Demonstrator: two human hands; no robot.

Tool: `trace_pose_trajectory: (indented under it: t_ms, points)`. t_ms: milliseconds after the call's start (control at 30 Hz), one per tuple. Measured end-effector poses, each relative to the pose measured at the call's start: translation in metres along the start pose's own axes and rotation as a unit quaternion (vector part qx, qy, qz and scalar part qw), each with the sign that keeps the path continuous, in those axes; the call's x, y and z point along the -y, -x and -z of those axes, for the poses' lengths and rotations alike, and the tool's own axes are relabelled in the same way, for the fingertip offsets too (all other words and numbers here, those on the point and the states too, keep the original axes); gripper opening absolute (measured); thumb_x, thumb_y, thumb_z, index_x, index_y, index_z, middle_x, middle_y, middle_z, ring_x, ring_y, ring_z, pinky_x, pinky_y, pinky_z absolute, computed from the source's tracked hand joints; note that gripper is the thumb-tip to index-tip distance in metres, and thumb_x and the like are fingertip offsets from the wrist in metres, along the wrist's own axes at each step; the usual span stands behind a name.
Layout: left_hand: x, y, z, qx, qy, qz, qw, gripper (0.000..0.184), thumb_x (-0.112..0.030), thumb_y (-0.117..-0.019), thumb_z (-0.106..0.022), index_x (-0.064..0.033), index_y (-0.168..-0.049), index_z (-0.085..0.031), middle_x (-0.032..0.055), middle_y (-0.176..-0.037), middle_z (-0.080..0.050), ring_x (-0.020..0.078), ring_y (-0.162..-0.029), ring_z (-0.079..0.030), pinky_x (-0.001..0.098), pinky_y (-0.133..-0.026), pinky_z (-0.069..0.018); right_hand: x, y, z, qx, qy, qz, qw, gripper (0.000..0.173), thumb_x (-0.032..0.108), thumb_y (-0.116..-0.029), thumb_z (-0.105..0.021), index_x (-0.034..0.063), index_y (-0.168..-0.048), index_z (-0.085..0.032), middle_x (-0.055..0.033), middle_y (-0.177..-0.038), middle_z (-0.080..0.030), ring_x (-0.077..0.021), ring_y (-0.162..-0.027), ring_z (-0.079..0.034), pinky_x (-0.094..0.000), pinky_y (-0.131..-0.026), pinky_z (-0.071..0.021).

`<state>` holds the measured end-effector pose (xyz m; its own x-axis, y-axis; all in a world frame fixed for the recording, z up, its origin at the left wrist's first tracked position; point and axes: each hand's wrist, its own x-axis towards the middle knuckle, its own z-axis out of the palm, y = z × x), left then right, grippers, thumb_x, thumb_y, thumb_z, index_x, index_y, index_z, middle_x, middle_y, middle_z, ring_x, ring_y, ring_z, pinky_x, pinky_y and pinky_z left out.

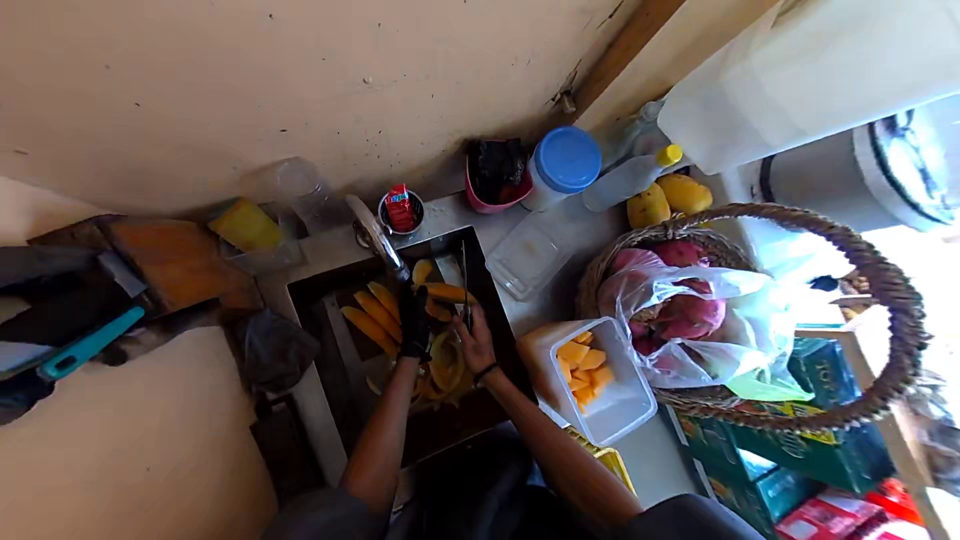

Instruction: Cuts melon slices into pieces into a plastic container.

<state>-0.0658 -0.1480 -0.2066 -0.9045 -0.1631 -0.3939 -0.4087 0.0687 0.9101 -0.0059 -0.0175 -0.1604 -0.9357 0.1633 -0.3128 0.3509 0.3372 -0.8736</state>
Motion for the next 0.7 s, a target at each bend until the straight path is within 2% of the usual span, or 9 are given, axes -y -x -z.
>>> trace_pose_trajectory:
  t_ms: [100,167,200,267,333,433,500,600,700]
  points:
    - [-0.041,0.047,0.039,-0.025,0.137,0.017,0.990,0.048,-0.027,-0.1100,-0.038,-0.0046,-0.152,-0.042,0.0134,-0.153,-0.047,0.0210,-0.137,-0.048,0.0401,-0.113,-0.0409,0.049,0.036,0.028,0.014,-0.012,0.032,0.999,0.043,0.025,-0.1043,-0.054,-0.0051,-0.135,-0.056,-0.0247,-0.146,-0.051,-0.0239,-0.120,-0.061,-0.0360,-0.101,-0.0521]
    - [-0.070,0.080,0.062,-0.002,0.268,0.076,0.960,0.050,-0.041,-0.1105,-0.031,-0.0117,-0.147,-0.047,0.0090,-0.132,-0.063,0.0195,-0.112,-0.064,0.0379,-0.090,-0.0554,0.076,0.060,0.053,0.020,-0.043,0.058,0.997,0.046,0.024,-0.1035,-0.054,-0.0048,-0.140,-0.053,-0.0178,-0.126,-0.064,-0.0166,-0.105,-0.065,-0.0324,-0.091,-0.0554]
    - [-0.076,0.095,0.070,0.042,0.355,0.124,0.926,0.061,-0.055,-0.1076,-0.028,-0.0122,-0.146,-0.048,0.0133,-0.129,-0.065,0.0267,-0.110,-0.067,0.0452,-0.088,-0.0588,0.085,0.070,0.064,0.038,-0.066,0.067,0.995,0.046,0.024,-0.1043,-0.053,-0.0039,-0.140,-0.053,-0.0145,-0.124,-0.067,-0.0138,-0.106,-0.066,-0.0310,-0.091,-0.0560]
    - [-0.069,0.120,0.075,0.139,0.489,0.189,0.841,0.092,-0.081,-0.0932,-0.029,-0.0100,-0.151,-0.044,0.0243,-0.140,-0.057,0.0419,-0.124,-0.059,0.0605,-0.099,-0.0521,0.093,0.085,0.081,0.088,-0.089,0.077,0.989,0.044,0.025,-0.1058,-0.051,-0.0021,-0.141,-0.052,-0.0121,-0.134,-0.066,-0.0115,-0.118,-0.065,-0.0298,-0.100,-0.0539]
    - [-0.063,0.144,0.062,0.170,0.534,0.197,0.804,0.098,-0.084,-0.0900,-0.031,-0.0059,-0.147,-0.046,0.0285,-0.140,-0.055,0.0458,-0.126,-0.057,0.0616,-0.100,-0.0512,0.091,0.097,0.096,0.098,-0.069,0.099,0.988,0.043,0.026,-0.1058,-0.052,0.0008,-0.140,-0.055,-0.0095,-0.123,-0.068,-0.0103,-0.108,-0.065,-0.0287,-0.095,-0.0541]
    - [-0.061,0.163,0.035,0.168,0.553,0.146,0.803,0.063,-0.053,-0.1025,-0.038,-0.0018,-0.137,-0.053,0.0257,-0.132,-0.061,0.0391,-0.120,-0.062,0.0522,-0.099,-0.0547,0.089,0.118,0.126,0.099,-0.061,0.132,0.984,0.037,0.024,-0.1059,-0.049,0.0030,-0.136,-0.058,-0.0086,-0.120,-0.070,-0.0147,-0.103,-0.070,-0.0335,-0.089,-0.0601]
    - [-0.063,0.167,0.024,0.185,0.558,0.101,0.803,0.053,-0.037,-0.1042,-0.038,-0.0031,-0.143,-0.050,0.0235,-0.138,-0.058,0.0368,-0.125,-0.059,0.0502,-0.104,-0.0516,0.090,0.136,0.145,0.096,-0.088,0.125,0.984,0.030,0.023,-0.1060,-0.049,0.0025,-0.124,-0.062,-0.0071,-0.106,-0.071,-0.0150,-0.085,-0.070,-0.0335,-0.075,-0.0619]
    - [-0.087,0.181,0.018,0.202,0.559,0.029,0.803,0.061,-0.046,-0.1030,-0.040,-0.0059,-0.149,-0.045,0.0218,-0.145,-0.053,0.0361,-0.130,-0.056,0.0496,-0.108,-0.0491,0.097,0.159,0.179,0.091,-0.107,0.127,0.982,0.029,0.029,-0.1067,-0.049,0.0034,-0.115,-0.059,0.0013,-0.071,-0.056,-0.0096,-0.054,-0.052,-0.0275,-0.048,-0.0478]
    - [-0.118,0.207,0.016,0.238,0.547,-0.080,0.799,0.080,-0.061,-0.0921,-0.057,-0.0057,-0.149,-0.047,0.0211,-0.151,-0.048,0.0354,-0.137,-0.050,0.0496,-0.113,-0.0445,0.103,0.171,0.215,0.088,-0.080,0.172,0.978,0.038,0.034,-0.1105,-0.038,0.0018,-0.125,-0.053,0.0039,-0.071,-0.052,-0.0062,-0.052,-0.048,-0.0241,-0.045,-0.0455]
